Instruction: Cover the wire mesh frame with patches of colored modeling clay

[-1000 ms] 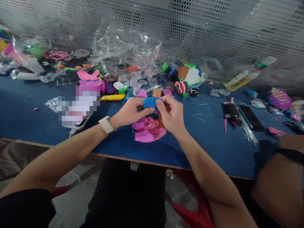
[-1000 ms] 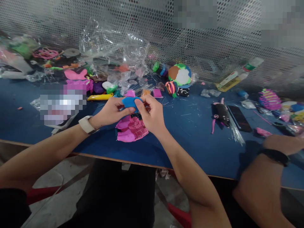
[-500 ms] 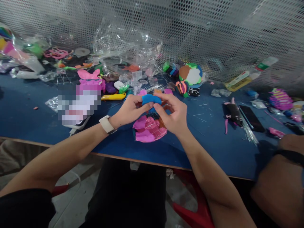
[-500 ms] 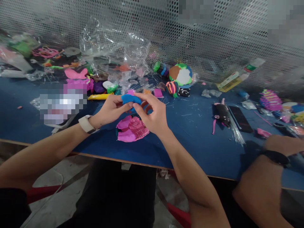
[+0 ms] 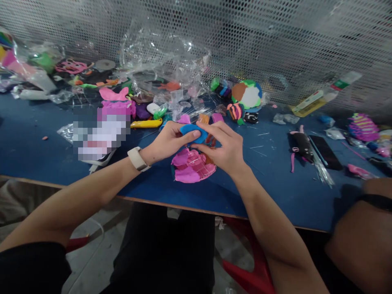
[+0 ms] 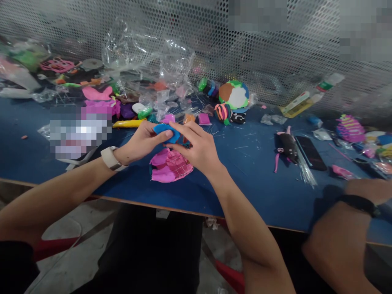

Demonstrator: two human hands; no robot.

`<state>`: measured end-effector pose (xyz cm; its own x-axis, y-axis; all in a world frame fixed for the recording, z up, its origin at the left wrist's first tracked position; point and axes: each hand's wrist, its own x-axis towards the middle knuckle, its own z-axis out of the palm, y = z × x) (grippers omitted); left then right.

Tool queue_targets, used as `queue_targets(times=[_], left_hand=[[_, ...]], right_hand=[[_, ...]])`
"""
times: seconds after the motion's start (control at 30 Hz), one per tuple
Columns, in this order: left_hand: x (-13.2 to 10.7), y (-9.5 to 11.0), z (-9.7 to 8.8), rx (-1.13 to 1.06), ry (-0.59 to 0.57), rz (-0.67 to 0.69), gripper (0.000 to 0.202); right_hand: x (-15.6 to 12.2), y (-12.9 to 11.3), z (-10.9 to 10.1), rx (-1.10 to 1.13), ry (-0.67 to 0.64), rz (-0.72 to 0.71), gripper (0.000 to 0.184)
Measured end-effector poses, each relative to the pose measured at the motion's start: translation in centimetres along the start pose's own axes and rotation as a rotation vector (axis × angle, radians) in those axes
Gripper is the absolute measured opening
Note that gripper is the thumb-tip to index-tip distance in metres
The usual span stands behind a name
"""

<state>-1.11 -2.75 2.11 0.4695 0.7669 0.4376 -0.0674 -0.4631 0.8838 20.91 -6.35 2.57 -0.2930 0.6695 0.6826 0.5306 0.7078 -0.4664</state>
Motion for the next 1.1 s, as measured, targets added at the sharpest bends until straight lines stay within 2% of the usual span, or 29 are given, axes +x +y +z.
queue_targets(times=[0.17,0.33,0.47,0.73,0.93,1.1], left_hand=[[-0.1,-0.2,0.0,-0.001,0.018,0.009,0.064],[0.0,-0.3,-0.2,0.063,0.044,0.022,0.063],[0.0,-0.2,-0.2,0.106,0.027,0.049,0.056],[-0.1,0.1,-0.1,0.239,0.084,0.103,0.071],[-0.1,-0.4,0.1,0.253,0.096,0.127,0.069],[-0.2,-0.2,-0.2,0.226,0.165,0.142,0.053]], right_hand=[[0.1,-0.5,-0.1,0.039,0.018,0.059,0.041],[0.4,-1.1,-0.3,0.164,-0.036,0.094,0.040],[0.7,-1.4,-0.3,0.183,0.017,0.126,0.026],[0.8,-1.5,-0.1,0.200,0.064,0.108,0.022],[0.8,-1.6,-0.1,0.187,0.069,0.080,0.022],[0.8,-1.6,-0.1,0.138,0.091,0.147,0.033]])
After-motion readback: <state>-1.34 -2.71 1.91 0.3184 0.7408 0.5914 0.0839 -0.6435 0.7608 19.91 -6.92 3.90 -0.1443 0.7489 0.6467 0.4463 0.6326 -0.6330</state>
